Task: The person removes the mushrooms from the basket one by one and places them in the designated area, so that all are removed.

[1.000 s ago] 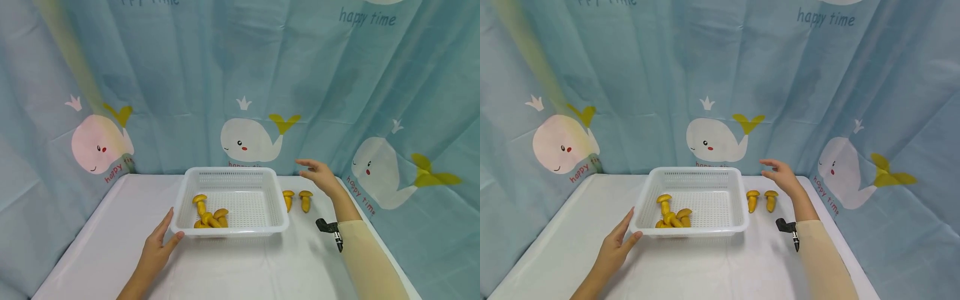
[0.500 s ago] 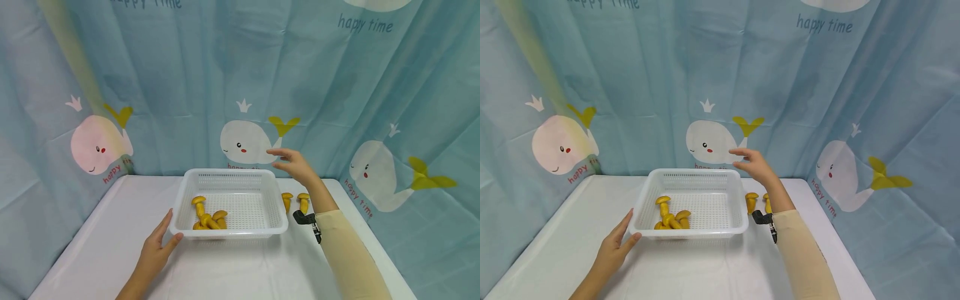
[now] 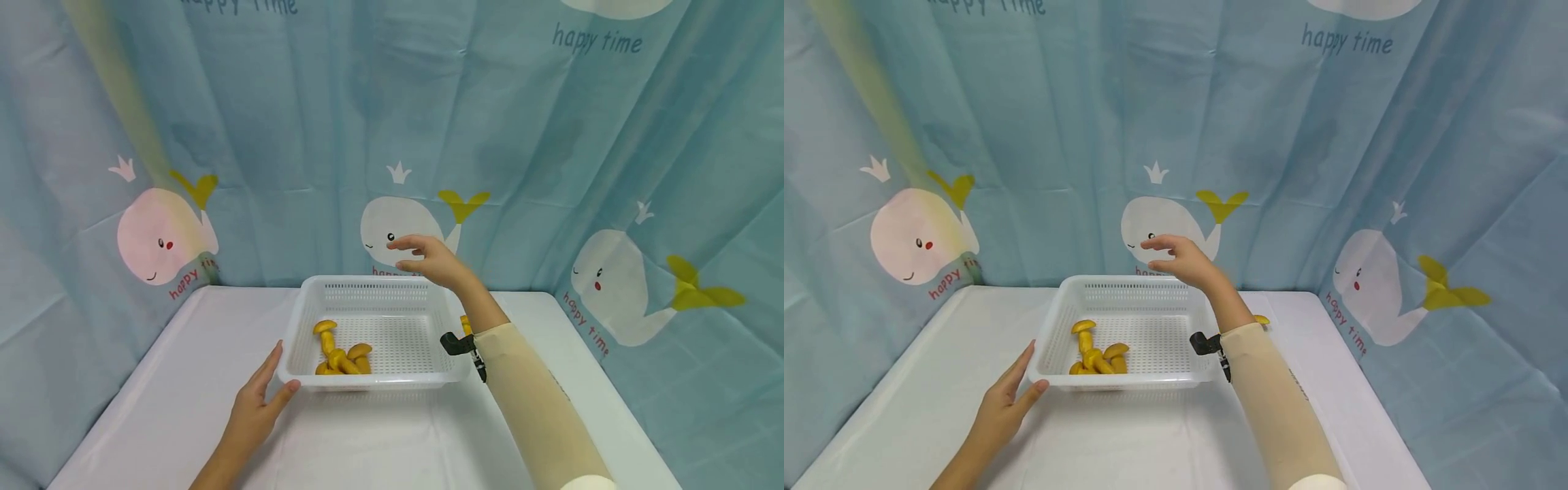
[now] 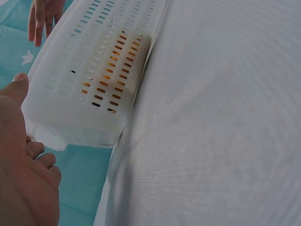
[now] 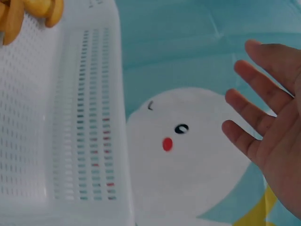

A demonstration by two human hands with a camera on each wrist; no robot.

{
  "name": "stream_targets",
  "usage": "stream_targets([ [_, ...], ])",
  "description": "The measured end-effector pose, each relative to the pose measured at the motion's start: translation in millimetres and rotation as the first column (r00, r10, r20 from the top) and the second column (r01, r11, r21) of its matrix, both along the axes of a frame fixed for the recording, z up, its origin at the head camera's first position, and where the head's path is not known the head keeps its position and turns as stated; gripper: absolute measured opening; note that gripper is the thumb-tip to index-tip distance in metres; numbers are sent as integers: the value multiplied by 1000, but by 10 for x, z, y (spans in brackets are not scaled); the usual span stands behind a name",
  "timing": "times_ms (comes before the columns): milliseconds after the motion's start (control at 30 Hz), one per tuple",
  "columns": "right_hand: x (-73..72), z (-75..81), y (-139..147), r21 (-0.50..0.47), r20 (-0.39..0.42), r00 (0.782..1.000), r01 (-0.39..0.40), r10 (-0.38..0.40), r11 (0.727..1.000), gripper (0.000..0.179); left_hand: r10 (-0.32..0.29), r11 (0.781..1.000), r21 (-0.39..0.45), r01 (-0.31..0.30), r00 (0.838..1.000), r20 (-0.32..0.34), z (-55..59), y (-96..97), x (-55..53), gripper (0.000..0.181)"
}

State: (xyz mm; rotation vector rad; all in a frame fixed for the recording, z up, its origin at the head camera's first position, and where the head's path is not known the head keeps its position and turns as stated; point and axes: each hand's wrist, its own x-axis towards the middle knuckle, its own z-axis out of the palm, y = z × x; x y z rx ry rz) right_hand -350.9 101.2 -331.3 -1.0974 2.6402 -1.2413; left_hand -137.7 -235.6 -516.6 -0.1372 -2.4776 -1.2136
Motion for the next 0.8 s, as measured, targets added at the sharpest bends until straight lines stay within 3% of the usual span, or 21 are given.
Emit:
stream_targets([
  [567,-64,-373,-663,137,37,996,-81,77,987,42,-5,1000,-13,5,1000,-20,19,-19,-7,79],
  [800,-82,-517,-805,167,66,997,-55,45,984,43,-5,1000,-16,5,1000,-17,-6,-24,-6,80],
])
